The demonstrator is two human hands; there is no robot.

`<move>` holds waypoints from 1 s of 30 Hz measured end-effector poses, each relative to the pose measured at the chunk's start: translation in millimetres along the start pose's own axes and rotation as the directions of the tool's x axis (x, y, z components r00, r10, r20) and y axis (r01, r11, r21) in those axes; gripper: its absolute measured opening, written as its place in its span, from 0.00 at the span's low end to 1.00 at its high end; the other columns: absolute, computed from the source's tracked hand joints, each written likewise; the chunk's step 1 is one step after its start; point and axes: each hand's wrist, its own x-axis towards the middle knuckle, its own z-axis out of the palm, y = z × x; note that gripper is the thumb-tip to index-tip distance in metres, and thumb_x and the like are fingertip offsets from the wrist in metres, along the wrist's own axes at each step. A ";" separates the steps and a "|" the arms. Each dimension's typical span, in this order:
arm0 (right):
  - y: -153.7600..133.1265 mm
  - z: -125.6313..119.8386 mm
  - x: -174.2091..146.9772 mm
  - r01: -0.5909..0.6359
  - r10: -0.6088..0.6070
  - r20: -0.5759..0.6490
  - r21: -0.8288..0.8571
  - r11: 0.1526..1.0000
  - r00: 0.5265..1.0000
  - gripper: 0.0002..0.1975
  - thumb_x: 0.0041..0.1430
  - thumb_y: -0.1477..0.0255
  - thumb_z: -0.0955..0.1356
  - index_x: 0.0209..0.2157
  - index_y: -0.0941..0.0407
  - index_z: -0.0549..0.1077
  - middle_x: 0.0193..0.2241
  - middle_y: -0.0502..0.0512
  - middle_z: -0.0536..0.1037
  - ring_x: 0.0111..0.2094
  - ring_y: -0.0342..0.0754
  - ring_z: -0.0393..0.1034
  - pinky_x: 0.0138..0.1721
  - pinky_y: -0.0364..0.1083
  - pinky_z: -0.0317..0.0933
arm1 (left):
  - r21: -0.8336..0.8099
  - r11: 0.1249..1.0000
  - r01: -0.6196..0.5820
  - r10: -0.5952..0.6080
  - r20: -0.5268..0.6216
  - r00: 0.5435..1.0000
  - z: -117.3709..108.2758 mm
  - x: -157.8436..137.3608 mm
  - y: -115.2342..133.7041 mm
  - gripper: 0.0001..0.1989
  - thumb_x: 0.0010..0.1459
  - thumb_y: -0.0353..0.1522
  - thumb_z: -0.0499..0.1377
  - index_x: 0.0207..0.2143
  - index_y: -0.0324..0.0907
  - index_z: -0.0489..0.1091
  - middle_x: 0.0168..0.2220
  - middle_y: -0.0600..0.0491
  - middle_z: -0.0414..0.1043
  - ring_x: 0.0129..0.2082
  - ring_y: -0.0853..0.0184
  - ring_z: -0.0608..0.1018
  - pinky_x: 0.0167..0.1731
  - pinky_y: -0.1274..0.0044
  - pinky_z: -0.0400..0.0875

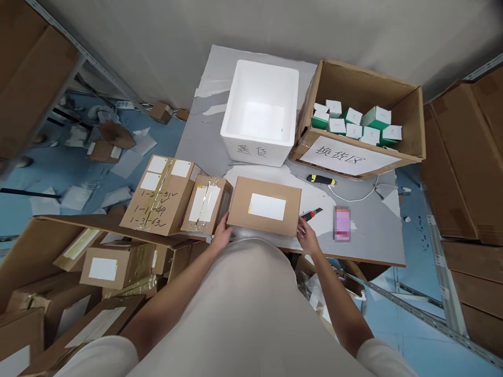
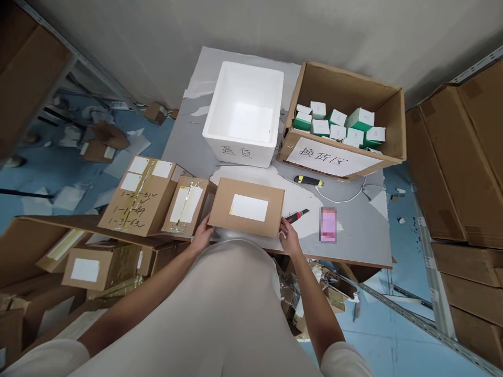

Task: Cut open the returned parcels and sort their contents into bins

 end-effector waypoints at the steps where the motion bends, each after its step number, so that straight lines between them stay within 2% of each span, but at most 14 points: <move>1: 3.3 4.3 -4.9 0.013 -0.013 0.032 -0.004 1.000 0.999 0.34 0.47 0.67 0.68 0.58 0.54 0.62 0.55 0.61 0.69 0.52 0.53 0.67 0.53 0.54 0.61 | -0.018 1.000 0.019 -0.018 0.024 1.000 2.6 -2.6 -4.8 0.34 0.48 0.33 0.58 0.60 0.42 0.57 0.51 0.47 0.71 0.51 0.59 0.73 0.55 0.63 0.63; 3: 5.9 14.3 -11.7 0.034 -0.032 0.062 -0.030 0.999 0.998 0.33 0.46 0.68 0.69 0.57 0.53 0.64 0.54 0.60 0.70 0.53 0.54 0.66 0.54 0.56 0.60 | -0.054 0.998 0.020 -0.018 0.046 0.999 8.3 -3.6 -8.8 0.35 0.47 0.35 0.60 0.59 0.41 0.58 0.49 0.46 0.72 0.50 0.59 0.73 0.55 0.62 0.63; 5: 2.8 21.6 -14.2 0.030 -0.029 0.040 -0.031 0.999 0.999 0.28 0.49 0.66 0.69 0.54 0.54 0.66 0.51 0.60 0.72 0.52 0.55 0.66 0.52 0.56 0.61 | -0.083 0.997 -0.006 0.009 0.033 0.999 11.7 -1.0 -4.9 0.32 0.49 0.38 0.60 0.57 0.40 0.61 0.48 0.45 0.72 0.50 0.59 0.72 0.55 0.63 0.62; 9: -20.2 15.3 -8.6 0.040 -0.038 -0.039 0.040 0.998 0.999 0.21 0.54 0.58 0.66 0.46 0.56 0.70 0.45 0.59 0.74 0.46 0.52 0.68 0.46 0.52 0.65 | -0.026 0.995 -0.093 0.092 -0.022 0.995 5.8 5.5 21.6 0.28 0.52 0.42 0.59 0.54 0.41 0.64 0.48 0.45 0.69 0.50 0.60 0.72 0.51 0.65 0.66; 12: -46.6 0.7 2.2 0.084 -0.091 -0.103 -0.065 0.994 0.990 0.20 0.56 0.55 0.63 0.39 0.57 0.72 0.39 0.58 0.74 0.41 0.50 0.69 0.43 0.49 0.65 | 0.078 0.978 -0.195 0.201 -0.079 0.976 -2.4 9.2 48.7 0.29 0.52 0.44 0.60 0.55 0.42 0.65 0.47 0.46 0.66 0.47 0.61 0.72 0.48 0.67 0.68; 15: -70.0 -4.8 14.8 0.086 -0.119 -0.165 -0.195 0.977 0.979 0.24 0.58 0.53 0.59 0.37 0.58 0.73 0.34 0.58 0.75 0.38 0.51 0.68 0.43 0.49 0.63 | 0.183 0.953 -0.241 0.267 -0.129 0.955 -5.2 13.3 70.6 0.32 0.49 0.43 0.62 0.55 0.42 0.64 0.45 0.47 0.64 0.48 0.59 0.71 0.50 0.66 0.66; 19: -83.0 3.7 32.3 0.006 -0.067 -0.230 -0.257 0.966 0.971 0.28 0.59 0.50 0.57 0.38 0.58 0.74 0.36 0.61 0.77 0.39 0.54 0.69 0.44 0.51 0.61 | 0.259 0.949 -0.179 0.209 -0.092 0.973 -0.6 20.3 82.1 0.36 0.45 0.43 0.66 0.56 0.41 0.63 0.44 0.47 0.63 0.48 0.58 0.71 0.53 0.65 0.64; 22: -78.6 3.9 48.0 -0.028 -0.021 -0.221 -0.215 0.976 0.975 0.29 0.58 0.49 0.56 0.38 0.58 0.74 0.38 0.61 0.78 0.40 0.55 0.70 0.44 0.51 0.61 | 0.248 0.959 -0.136 0.168 -0.114 0.979 5.8 28.5 83.8 0.37 0.44 0.44 0.66 0.56 0.40 0.64 0.46 0.45 0.63 0.49 0.56 0.70 0.53 0.64 0.63; 24: -69.8 -3.7 58.0 -0.076 0.046 -0.192 -0.152 0.985 0.980 0.31 0.59 0.48 0.54 0.39 0.58 0.74 0.37 0.60 0.78 0.38 0.53 0.71 0.41 0.50 0.63 | 0.229 0.965 -0.126 0.161 -0.143 0.977 10.3 35.0 86.1 0.36 0.45 0.44 0.65 0.55 0.40 0.64 0.47 0.45 0.64 0.49 0.56 0.70 0.54 0.64 0.63; 26: -57.1 -14.1 64.8 -0.207 0.169 -0.244 -0.139 0.968 0.955 0.31 0.60 0.49 0.52 0.40 0.57 0.73 0.36 0.59 0.78 0.35 0.51 0.72 0.39 0.49 0.64 | 0.226 0.965 -0.132 0.172 -0.165 0.971 14.1 40.1 90.3 0.36 0.47 0.45 0.64 0.56 0.41 0.62 0.49 0.44 0.64 0.51 0.55 0.69 0.54 0.64 0.62; 27: -49.9 -18.4 66.3 -0.289 0.234 -0.304 -0.151 0.945 0.924 0.30 0.60 0.50 0.53 0.42 0.57 0.72 0.36 0.59 0.77 0.36 0.51 0.72 0.39 0.50 0.64 | 0.240 0.960 -0.146 0.191 -0.177 0.965 15.5 41.4 92.7 0.37 0.47 0.45 0.64 0.57 0.40 0.61 0.50 0.43 0.63 0.53 0.54 0.68 0.55 0.63 0.61; 29: -34.6 -21.3 65.8 -0.429 0.317 -0.428 -0.193 0.883 0.846 0.28 0.55 0.50 0.60 0.45 0.58 0.69 0.40 0.63 0.75 0.41 0.55 0.71 0.44 0.53 0.63 | 0.305 0.930 -0.204 0.270 -0.194 0.943 17.3 40.6 97.1 0.38 0.49 0.44 0.63 0.59 0.39 0.57 0.54 0.41 0.60 0.57 0.52 0.64 0.57 0.62 0.58; 30: -27.2 -19.0 64.0 -0.477 0.339 -0.472 -0.210 0.854 0.814 0.30 0.50 0.51 0.65 0.47 0.59 0.67 0.44 0.67 0.73 0.45 0.58 0.70 0.46 0.55 0.61 | 0.353 0.902 -0.248 0.329 -0.190 0.925 17.7 38.5 98.7 0.38 0.50 0.43 0.62 0.60 0.39 0.56 0.56 0.40 0.58 0.58 0.52 0.62 0.58 0.61 0.57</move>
